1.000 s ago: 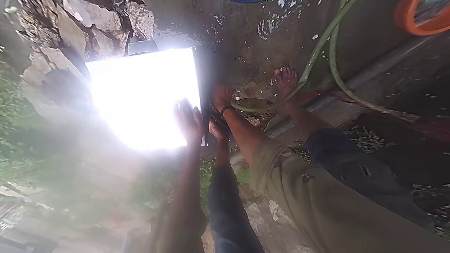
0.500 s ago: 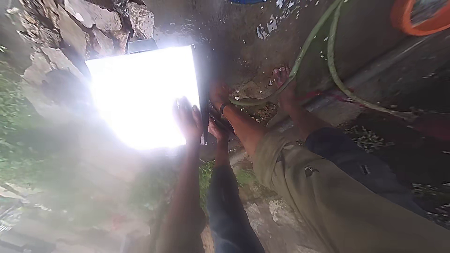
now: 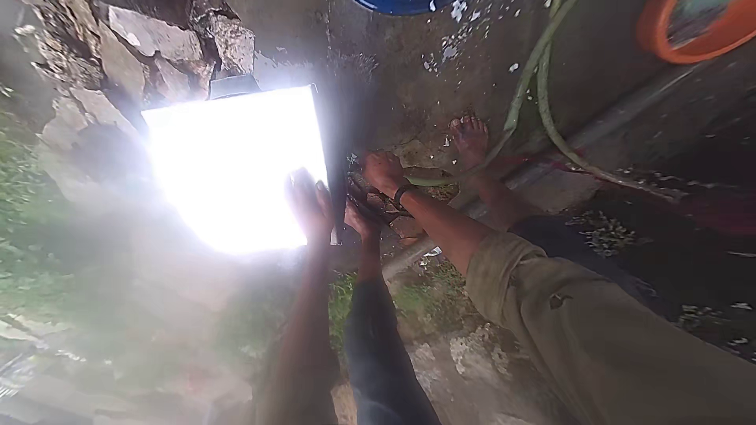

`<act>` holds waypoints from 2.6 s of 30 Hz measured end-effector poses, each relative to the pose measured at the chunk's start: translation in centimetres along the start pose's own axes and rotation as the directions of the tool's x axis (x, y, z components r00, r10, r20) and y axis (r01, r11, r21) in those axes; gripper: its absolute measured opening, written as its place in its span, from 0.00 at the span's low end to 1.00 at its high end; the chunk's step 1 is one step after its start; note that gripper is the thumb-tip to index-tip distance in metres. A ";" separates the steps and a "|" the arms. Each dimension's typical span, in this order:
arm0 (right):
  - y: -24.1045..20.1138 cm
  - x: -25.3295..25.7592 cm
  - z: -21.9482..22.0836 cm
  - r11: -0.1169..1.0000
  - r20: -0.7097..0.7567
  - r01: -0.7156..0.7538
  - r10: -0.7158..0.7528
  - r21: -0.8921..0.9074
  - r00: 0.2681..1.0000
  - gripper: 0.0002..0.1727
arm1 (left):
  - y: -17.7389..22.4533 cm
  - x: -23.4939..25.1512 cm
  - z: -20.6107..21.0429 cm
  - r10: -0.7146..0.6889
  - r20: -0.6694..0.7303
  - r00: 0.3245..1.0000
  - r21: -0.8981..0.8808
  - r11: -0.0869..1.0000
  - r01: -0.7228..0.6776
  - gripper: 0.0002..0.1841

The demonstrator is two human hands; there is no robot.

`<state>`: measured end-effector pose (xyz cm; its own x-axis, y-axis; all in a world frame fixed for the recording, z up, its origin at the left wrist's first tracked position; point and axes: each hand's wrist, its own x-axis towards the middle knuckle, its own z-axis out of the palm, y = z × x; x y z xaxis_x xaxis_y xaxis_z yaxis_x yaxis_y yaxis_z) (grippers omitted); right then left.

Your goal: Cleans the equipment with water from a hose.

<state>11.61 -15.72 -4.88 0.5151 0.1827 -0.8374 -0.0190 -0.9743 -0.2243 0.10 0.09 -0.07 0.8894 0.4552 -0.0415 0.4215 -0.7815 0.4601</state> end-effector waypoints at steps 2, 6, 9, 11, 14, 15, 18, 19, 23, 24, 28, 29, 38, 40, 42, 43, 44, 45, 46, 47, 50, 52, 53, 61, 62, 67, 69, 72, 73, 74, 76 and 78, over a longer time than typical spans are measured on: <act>-0.5 -0.8 0.7 0.994 0.066 0.107 -0.106 -0.013 0.992 0.24 | 0.0 -0.1 -0.1 0.005 0.001 1.000 0.005 1.000 -0.005 0.31; 0.3 -4.2 2.2 0.985 0.200 0.163 -0.149 -0.054 0.968 0.20 | -0.1 0.0 0.0 0.021 -0.006 1.000 0.001 1.000 -0.021 0.31; 2.5 -5.8 3.3 0.991 0.240 0.124 -0.108 -0.052 0.965 0.22 | -0.2 0.0 0.0 0.023 -0.012 1.000 0.017 1.000 -0.023 0.31; 4.3 -5.6 3.8 0.998 0.214 0.057 -0.047 -0.039 0.976 0.24 | -0.2 0.0 0.0 0.031 -0.012 0.999 0.016 0.999 -0.031 0.31; 5.0 -3.8 2.9 1.000 0.156 -0.012 0.015 -0.023 0.988 0.27 | 0.0 -0.1 -0.1 0.038 -0.015 0.999 0.023 0.999 -0.038 0.31; 4.5 -2.7 2.1 1.000 0.140 -0.024 0.026 -0.019 0.990 0.30 | 0.1 0.1 -0.1 0.041 -0.016 0.999 0.027 0.999 -0.041 0.31; 1.9 -0.6 0.6 1.000 0.088 -0.018 0.017 0.002 0.996 0.29 | 0.1 0.1 -0.2 0.050 -0.025 0.998 0.033 0.998 -0.049 0.30; 0.9 -0.3 0.2 1.000 0.089 0.003 -0.004 0.020 0.996 0.26 | 0.1 0.2 -0.2 0.055 -0.028 0.998 0.035 0.998 -0.054 0.30; -1.4 -2.4 1.0 0.996 0.135 0.084 -0.085 0.015 0.987 0.21 | 0.2 0.3 -0.2 0.059 -0.035 0.998 0.042 0.997 -0.058 0.30; -1.2 -3.5 1.4 0.995 0.163 0.099 -0.098 0.002 0.982 0.21 | 0.3 0.3 -0.2 0.053 -0.027 0.998 0.045 0.998 -0.052 0.30; 1.5 -7.4 3.2 0.994 0.265 0.104 -0.091 -0.033 0.960 0.21 | 0.4 0.1 -0.5 0.027 0.013 1.000 0.035 0.999 -0.028 0.30; 2.6 -7.6 3.9 0.993 0.295 0.100 -0.079 -0.059 0.952 0.22 | 0.3 0.2 -0.5 0.024 0.027 0.999 0.036 0.999 -0.025 0.30; 7.0 -10.3 0.7 0.911 0.477 0.413 -0.359 -0.009 0.802 0.28 | 0.9 0.2 -1.5 0.035 0.102 0.994 0.009 0.999 -0.036 0.29; 6.5 -11.3 -0.8 0.875 0.511 0.482 -0.434 0.043 0.742 0.27 | 0.7 0.5 -0.9 0.087 0.009 0.996 0.002 0.996 -0.087 0.28; 6.5 -12.1 -1.9 0.836 0.521 0.540 -0.505 0.096 0.689 0.27 | 0.5 0.7 -0.5 0.111 -0.038 0.993 0.009 0.994 -0.111 0.28; 6.5 -12.4 -2.3 0.820 0.519 0.562 -0.530 0.110 0.671 0.28 | 0.5 0.8 -0.5 0.109 -0.038 0.993 0.018 0.994 -0.108 0.29; 6.7 -12.6 -2.5 0.809 0.509 0.576 -0.546 0.114 0.666 0.28 | 0.5 0.8 -0.5 0.108 -0.037 0.993 0.024 0.994 -0.107 0.28; 7.0 -12.7 -2.5 0.805 0.488 0.583 -0.554 0.108 0.675 0.28 | 0.4 0.7 -0.6 0.105 -0.029 0.994 0.029 0.994 -0.105 0.28; 7.2 -12.7 -2.5 0.812 0.475 0.575 -0.545 0.094 0.692 0.27 | 0.4 0.5 -0.7 0.099 -0.005 0.995 0.037 0.994 -0.099 0.29; 7.2 -12.6 -2.4 0.830 0.474 0.553 -0.518 0.075 0.713 0.27 | 0.5 0.3 -0.9 0.090 0.027 0.996 0.043 0.995 -0.091 0.29; 6.5 -11.2 -1.6 0.899 0.497 0.437 -0.382 0.006 0.779 0.28 | 0.3 0.5 -0.4 0.105 -0.037 0.994 0.035 0.994 -0.104 0.28; 6.2 -9.8 -0.3 0.934 0.459 0.358 -0.309 -0.021 0.833 0.29 | 0.4 0.6 -0.5 0.093 -0.032 0.995 0.042 0.995 -0.092 0.27; 6.1 -9.0 0.2 0.945 0.429 0.324 -0.281 -0.029 0.858 0.29 | 0.6 0.7 -0.7 0.080 -0.009 0.997 0.050 0.996 -0.079 0.28; 3.9 -2.9 -0.6 0.994 0.149 0.106 -0.107 0.012 0.983 0.29 | 0.6 0.7 -0.6 0.116 -0.047 0.992 0.052 0.992 -0.114 0.30; 3.2 -2.4 -1.3 0.995 0.111 0.095 -0.097 0.026 0.989 0.29 | 0.6 0.7 -0.6 0.115 -0.046 0.992 0.050 0.992 -0.113 0.30; -1.0 -0.7 -3.5 0.974 0.022 0.171 -0.176 0.150 0.984 0.29 | 0.5 0.7 -0.5 0.119 -0.051 0.992 0.027 0.993 -0.118 0.30; -2.6 -0.2 -3.5 0.940 0.036 0.288 -0.299 0.183 0.953 0.26 | 0.4 0.9 -0.4 0.121 -0.052 0.991 0.025 0.992 -0.120 0.30; -3.7 -1.3 -3.4 0.834 0.098 0.485 -0.523 0.264 0.846 0.16 | 0.4 0.8 -0.5 0.128 -0.057 0.990 0.024 0.992 -0.127 0.30; -3.5 -1.9 -3.6 0.798 0.139 0.529 -0.582 0.289 0.801 0.14 | 0.3 0.8 -0.4 0.128 -0.061 0.990 0.022 0.992 -0.127 0.30; -3.0 -2.6 -3.8 0.770 0.188 0.564 -0.627 0.299 0.756 0.13 | 0.3 0.8 -0.4 0.125 -0.055 0.991 0.022 0.992 -0.124 0.30; -1.5 -3.3 -3.5 0.753 0.306 0.594 -0.658 0.281 0.688 0.16 | 0.4 0.9 -0.5 0.114 -0.043 0.993 0.029 0.993 -0.113 0.32; 0.8 -3.4 -2.4 0.795 0.407 0.567 -0.601 0.215 0.688 0.20 | 0.4 0.9 -0.6 0.110 -0.039 0.993 0.037 0.993 -0.108 0.32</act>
<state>11.91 -17.40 -1.03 0.0173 0.7643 -0.6446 0.0923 -0.6431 -0.7602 0.95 0.38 0.60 0.9226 0.3832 0.0441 0.3290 -0.8415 0.4285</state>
